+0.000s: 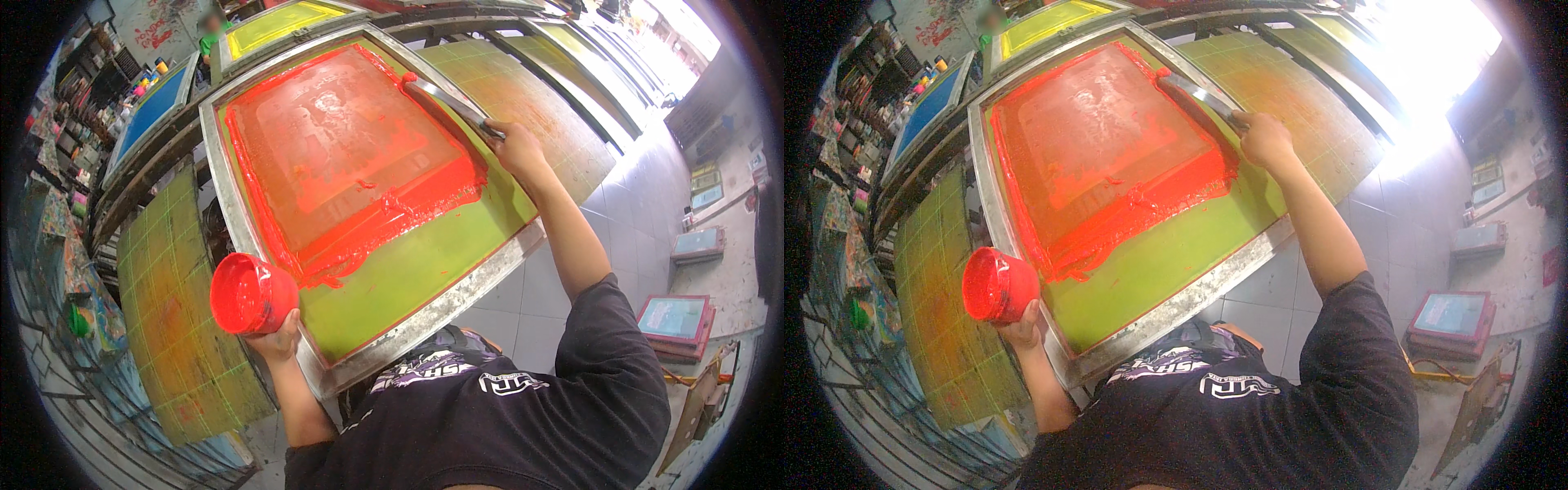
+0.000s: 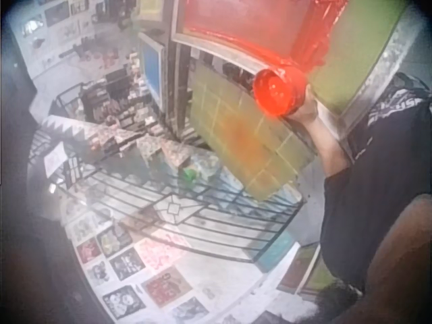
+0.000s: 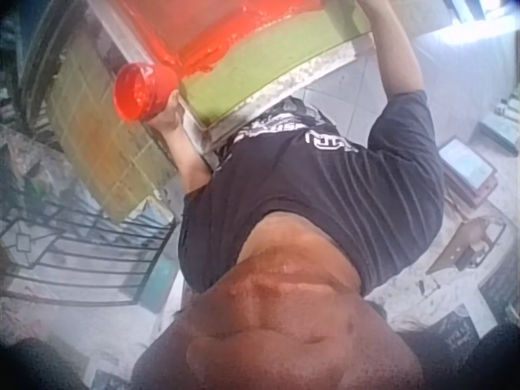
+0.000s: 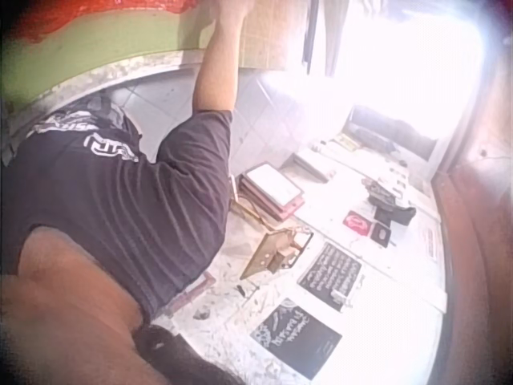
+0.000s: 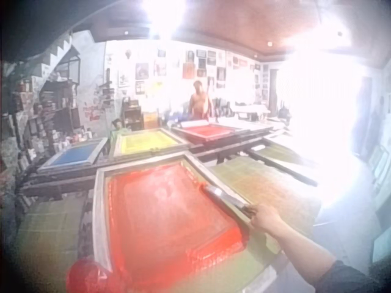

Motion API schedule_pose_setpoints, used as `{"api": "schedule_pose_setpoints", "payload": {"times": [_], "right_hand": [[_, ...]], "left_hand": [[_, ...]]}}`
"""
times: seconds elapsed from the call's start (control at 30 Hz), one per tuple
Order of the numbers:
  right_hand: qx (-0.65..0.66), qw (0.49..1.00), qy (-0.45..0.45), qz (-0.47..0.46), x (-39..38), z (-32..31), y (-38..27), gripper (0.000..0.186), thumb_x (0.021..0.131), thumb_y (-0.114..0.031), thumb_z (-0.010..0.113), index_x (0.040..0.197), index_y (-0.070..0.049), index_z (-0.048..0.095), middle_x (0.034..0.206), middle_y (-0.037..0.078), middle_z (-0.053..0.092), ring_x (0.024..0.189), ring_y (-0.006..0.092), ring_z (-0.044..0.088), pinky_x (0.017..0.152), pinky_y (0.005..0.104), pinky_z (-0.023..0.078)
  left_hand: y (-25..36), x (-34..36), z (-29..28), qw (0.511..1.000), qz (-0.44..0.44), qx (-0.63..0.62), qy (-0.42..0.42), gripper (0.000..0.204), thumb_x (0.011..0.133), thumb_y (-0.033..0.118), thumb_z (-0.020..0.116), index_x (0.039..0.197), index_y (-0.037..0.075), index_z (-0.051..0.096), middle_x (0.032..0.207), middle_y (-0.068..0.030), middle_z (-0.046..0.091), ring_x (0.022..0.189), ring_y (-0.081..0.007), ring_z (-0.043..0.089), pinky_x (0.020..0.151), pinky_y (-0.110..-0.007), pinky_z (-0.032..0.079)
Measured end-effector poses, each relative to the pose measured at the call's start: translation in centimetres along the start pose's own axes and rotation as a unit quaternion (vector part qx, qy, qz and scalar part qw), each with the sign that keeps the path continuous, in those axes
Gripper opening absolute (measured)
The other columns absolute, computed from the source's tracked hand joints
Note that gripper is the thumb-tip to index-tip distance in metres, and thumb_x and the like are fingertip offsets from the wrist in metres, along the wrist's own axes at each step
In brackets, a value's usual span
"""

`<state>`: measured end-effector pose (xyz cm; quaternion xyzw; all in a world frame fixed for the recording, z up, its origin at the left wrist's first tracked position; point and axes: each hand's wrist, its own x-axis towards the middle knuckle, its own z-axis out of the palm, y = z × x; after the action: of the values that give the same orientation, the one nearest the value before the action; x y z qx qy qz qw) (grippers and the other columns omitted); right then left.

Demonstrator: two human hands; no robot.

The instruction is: The person wipes a squeegee with a cloth, then picks up a red ink container and pours red ink onto a screen printing frame. Using the squeegee, they spread the ink evenly across the screen surface.

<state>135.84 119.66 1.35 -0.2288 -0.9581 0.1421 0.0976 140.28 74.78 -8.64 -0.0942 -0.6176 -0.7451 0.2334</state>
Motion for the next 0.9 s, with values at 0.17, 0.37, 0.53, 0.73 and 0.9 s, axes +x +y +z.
{"api": "schedule_pose_setpoints", "payload": {"times": [0.17,0.37,0.53,0.73,0.9], "right_hand": [[0.010,0.999,0.021,-0.022,0.2,0.0,0.7,0.039,0.080,-0.012,0.054,0.117,-0.023,0.059,0.103,0.018,0.061,0.095,0.0336,0.059,0.081,0.0415,0.046],[0.024,0.999,0.021,-0.025,0.3,-0.6,1.0,0.037,0.080,-0.015,0.055,0.117,-0.023,0.059,0.101,0.018,0.062,0.093,0.0334,0.060,0.081,0.0415,0.047],[0.012,0.998,0.035,-0.047,0.3,-1.6,0.8,0.036,0.081,-0.015,0.056,0.116,-0.022,0.059,0.103,0.018,0.061,0.096,0.0328,0.058,0.083,0.0415,0.046],[-0.002,0.996,0.059,-0.065,0.2,-3.2,0.8,0.036,0.080,-0.012,0.059,0.115,-0.018,0.059,0.105,0.018,0.061,0.098,0.0338,0.057,0.084,0.0399,0.044],[0.013,0.998,0.043,-0.054,0.0,-4.7,0.5,0.036,0.080,-0.011,0.058,0.115,-0.017,0.059,0.105,0.018,0.061,0.098,0.0336,0.057,0.083,0.0395,0.044]], "left_hand": [[0.4,0.1,0.5,1.000,-0.004,-0.010,0.004,0.083,0.051,0.003,0.079,0.124,0.003,0.039,0.118,-0.0094,0.050,0.104,-0.0212,0.052,0.091,-0.036,0.042],[0.0,0.1,0.0,0.999,0.018,0.037,-0.017,0.084,0.054,0.011,0.079,0.126,0.005,0.036,0.120,-0.0101,0.048,0.107,-0.0245,0.051,0.093,-0.039,0.042],[0.0,0.4,-0.2,0.996,0.034,0.074,-0.030,0.088,0.052,0.013,0.081,0.127,0.005,0.035,0.121,-0.0099,0.047,0.108,-0.0246,0.050,0.093,-0.039,0.042],[2.0,2.5,1.7,0.995,-0.010,0.074,-0.070,0.090,0.048,0.016,0.085,0.124,0.004,0.039,0.117,-0.0091,0.050,0.106,-0.0214,0.052,0.091,-0.036,0.043],[1.4,7.0,5.4,0.986,-0.019,0.048,-0.158,0.080,0.051,0.016,0.084,0.120,0.003,0.044,0.113,-0.0090,0.054,0.101,-0.0210,0.055,0.088,-0.035,0.046]]}}
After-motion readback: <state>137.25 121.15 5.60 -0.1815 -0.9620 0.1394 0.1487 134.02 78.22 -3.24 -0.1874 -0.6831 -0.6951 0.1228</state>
